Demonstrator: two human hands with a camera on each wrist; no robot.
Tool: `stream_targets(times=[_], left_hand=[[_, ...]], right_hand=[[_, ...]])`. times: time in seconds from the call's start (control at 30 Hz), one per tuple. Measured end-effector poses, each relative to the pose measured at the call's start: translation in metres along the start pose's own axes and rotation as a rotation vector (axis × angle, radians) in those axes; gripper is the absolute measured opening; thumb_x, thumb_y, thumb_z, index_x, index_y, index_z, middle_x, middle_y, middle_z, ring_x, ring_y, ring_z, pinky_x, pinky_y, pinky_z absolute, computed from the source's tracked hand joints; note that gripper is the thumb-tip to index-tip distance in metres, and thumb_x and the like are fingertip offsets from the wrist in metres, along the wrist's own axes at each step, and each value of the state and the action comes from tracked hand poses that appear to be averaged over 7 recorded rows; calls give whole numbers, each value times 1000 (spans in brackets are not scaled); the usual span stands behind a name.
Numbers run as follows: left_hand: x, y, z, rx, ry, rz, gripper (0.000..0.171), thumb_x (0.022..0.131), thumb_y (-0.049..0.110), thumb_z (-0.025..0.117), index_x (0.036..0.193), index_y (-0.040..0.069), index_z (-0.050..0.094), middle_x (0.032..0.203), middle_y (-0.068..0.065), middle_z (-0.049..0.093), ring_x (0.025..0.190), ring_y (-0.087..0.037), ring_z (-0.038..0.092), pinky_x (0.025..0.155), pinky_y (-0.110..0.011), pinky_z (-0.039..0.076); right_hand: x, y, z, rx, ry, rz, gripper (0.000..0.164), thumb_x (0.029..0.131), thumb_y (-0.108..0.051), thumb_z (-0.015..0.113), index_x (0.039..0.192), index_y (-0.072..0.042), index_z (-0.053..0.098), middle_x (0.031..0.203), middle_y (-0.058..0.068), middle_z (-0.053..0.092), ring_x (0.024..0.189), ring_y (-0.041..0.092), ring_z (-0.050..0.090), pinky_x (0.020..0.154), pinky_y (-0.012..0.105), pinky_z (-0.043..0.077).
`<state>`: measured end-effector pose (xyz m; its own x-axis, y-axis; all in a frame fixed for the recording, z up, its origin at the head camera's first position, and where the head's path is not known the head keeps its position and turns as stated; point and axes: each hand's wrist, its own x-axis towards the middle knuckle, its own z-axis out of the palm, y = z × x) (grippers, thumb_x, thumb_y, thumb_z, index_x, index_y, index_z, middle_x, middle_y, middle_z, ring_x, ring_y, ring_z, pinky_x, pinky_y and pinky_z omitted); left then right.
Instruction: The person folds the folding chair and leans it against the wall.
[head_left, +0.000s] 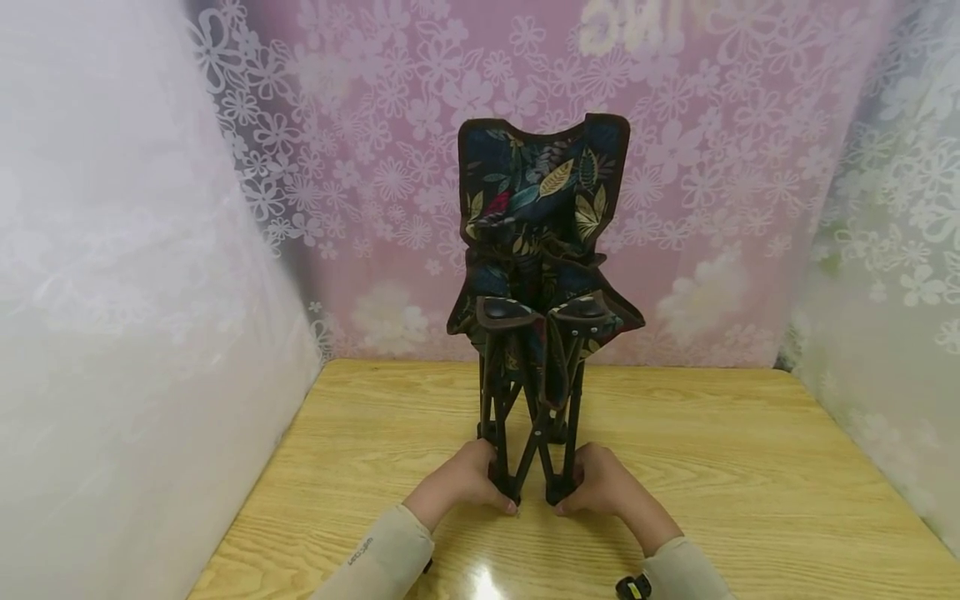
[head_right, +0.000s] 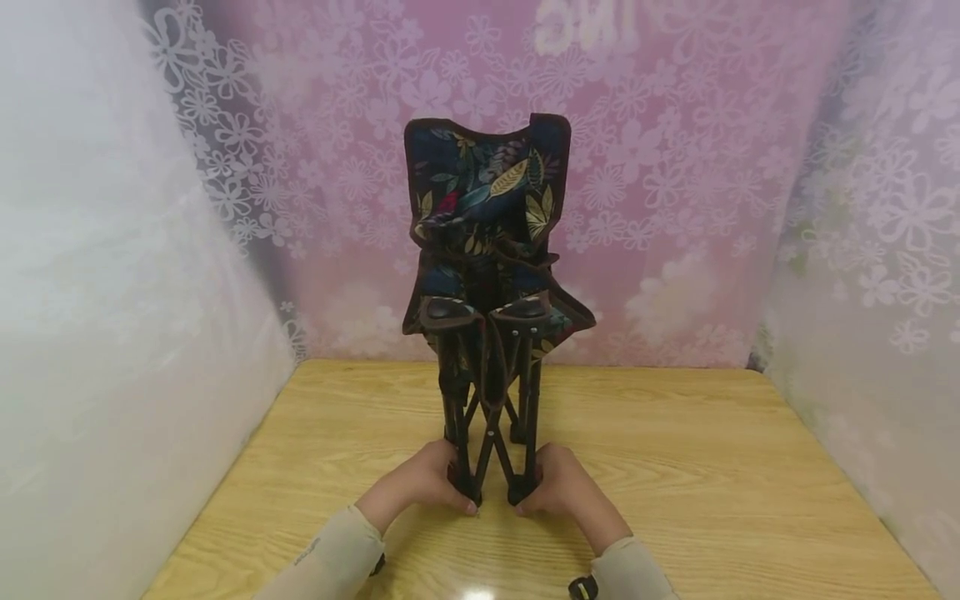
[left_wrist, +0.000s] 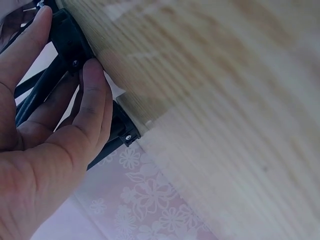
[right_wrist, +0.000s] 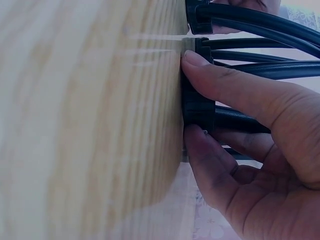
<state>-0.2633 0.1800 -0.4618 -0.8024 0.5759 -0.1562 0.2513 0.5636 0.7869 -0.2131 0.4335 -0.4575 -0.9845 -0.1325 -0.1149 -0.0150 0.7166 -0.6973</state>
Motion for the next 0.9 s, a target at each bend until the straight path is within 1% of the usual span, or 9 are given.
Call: stream_targets(times=[0.27, 0.47, 0.6, 0.67, 0.83, 0.9], left_hand=[[-1, 2, -1, 2, 2, 1, 37, 71, 17, 101, 90, 2, 73, 82, -4, 70, 72, -14, 63, 67, -31, 56], [1, -1, 0, -9, -4, 7, 35, 71, 17, 101, 88, 4, 74, 82, -3, 71, 72, -14, 63, 67, -31, 56], [2, -2, 1, -17, -1, -7, 35, 70, 17, 101, 88, 5, 74, 81, -1, 71, 73, -15, 64, 68, -32, 57], [3, -3, 1, -19, 1, -11, 35, 70, 16, 101, 88, 4, 73, 81, -2, 70, 72, -16, 64, 67, -33, 57], [3, -4, 1, -25, 2, -9, 36, 71, 17, 101, 87, 4, 72, 80, -3, 69, 71, -17, 62, 64, -32, 55], [4, -4, 1, -25, 2, -4, 35, 70, 17, 101, 87, 5, 72, 80, -2, 69, 70, -17, 62, 63, -32, 54]], right_hand=[[1, -3, -1, -6, 3, 22, 41, 59, -10, 104, 85, 0, 74, 78, 8, 66, 69, 20, 55, 60, 33, 49], [1, 0, -1, -11, -5, -3, 40, 60, -10, 104, 85, 0, 76, 75, 6, 67, 67, 19, 56, 59, 32, 48], [2, 2, -1, -4, -3, -8, 38, 60, -10, 104, 83, -1, 75, 74, 5, 66, 66, 18, 54, 57, 32, 47], [3, 2, 0, -2, -7, -12, 38, 60, -9, 104, 83, -1, 76, 73, 5, 67, 65, 18, 54, 58, 32, 48], [6, 3, -1, -3, -11, -8, 38, 60, -10, 104, 84, -2, 76, 76, 4, 69, 68, 18, 58, 60, 32, 50], [6, 4, -1, -2, -9, -7, 38, 60, -10, 104, 84, -2, 75, 76, 4, 69, 68, 18, 57, 60, 32, 50]])
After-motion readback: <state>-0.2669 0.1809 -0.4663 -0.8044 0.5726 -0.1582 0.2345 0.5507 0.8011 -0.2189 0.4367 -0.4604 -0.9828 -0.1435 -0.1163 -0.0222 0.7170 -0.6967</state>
